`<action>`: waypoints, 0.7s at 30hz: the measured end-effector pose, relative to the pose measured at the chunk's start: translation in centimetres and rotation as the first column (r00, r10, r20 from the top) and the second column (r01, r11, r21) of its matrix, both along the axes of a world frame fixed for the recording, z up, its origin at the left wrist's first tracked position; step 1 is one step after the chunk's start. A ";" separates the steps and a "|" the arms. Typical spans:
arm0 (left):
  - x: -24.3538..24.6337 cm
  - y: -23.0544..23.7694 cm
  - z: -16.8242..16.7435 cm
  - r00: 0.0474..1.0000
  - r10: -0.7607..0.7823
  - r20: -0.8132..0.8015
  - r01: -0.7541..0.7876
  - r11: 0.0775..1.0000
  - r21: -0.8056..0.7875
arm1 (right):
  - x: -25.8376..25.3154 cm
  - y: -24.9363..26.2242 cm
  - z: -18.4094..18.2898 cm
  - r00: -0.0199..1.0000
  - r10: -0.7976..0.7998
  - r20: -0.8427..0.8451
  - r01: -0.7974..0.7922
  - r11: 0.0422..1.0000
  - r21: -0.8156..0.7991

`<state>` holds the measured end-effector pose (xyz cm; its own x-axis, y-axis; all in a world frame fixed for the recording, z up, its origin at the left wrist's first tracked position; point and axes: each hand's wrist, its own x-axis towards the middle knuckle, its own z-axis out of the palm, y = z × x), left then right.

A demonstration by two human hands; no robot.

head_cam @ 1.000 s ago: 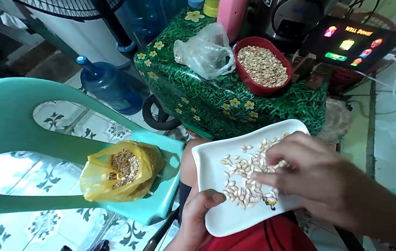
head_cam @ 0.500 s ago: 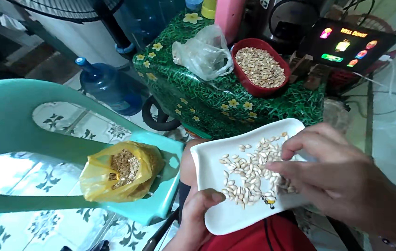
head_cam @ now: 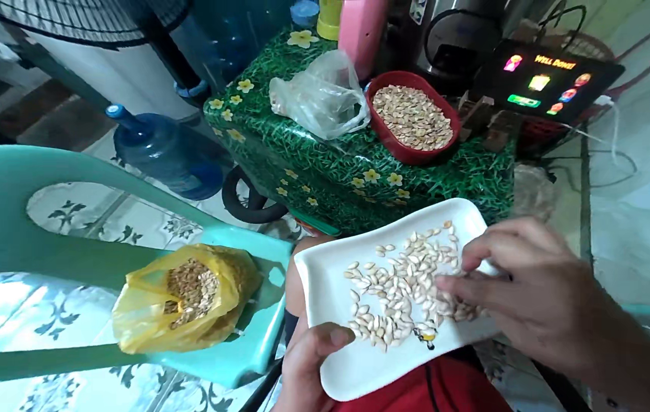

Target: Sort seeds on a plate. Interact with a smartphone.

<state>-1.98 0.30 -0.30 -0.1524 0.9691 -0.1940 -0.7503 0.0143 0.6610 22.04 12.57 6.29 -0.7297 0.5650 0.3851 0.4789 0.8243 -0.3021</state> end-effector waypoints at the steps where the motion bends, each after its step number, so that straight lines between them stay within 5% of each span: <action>1: 0.1 0.1 0.0 1.000 -0.005 0.001 0.005 1.000 0.002 | -0.1 -0.3 -0.1 1.000 0.022 -0.016 -0.022 1.000 -0.018; 10: 0.3 -0.4 0.4 1.000 0.007 -0.014 -0.007 1.000 -0.005 | 0.4 2.7 1.6 0.978 -0.205 -0.050 0.211 0.961 0.180; 21: 0.2 -0.5 0.4 0.999 0.020 -0.049 -0.022 0.999 -0.046 | -1.0 4.5 2.0 0.968 -0.023 0.250 -0.054 0.954 0.294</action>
<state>-1.74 -0.22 0.13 -0.1827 0.9558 -0.2304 -0.7178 0.0305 0.6956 21.05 17.09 8.31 -0.8311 0.4408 0.3392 0.4933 0.8658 0.0835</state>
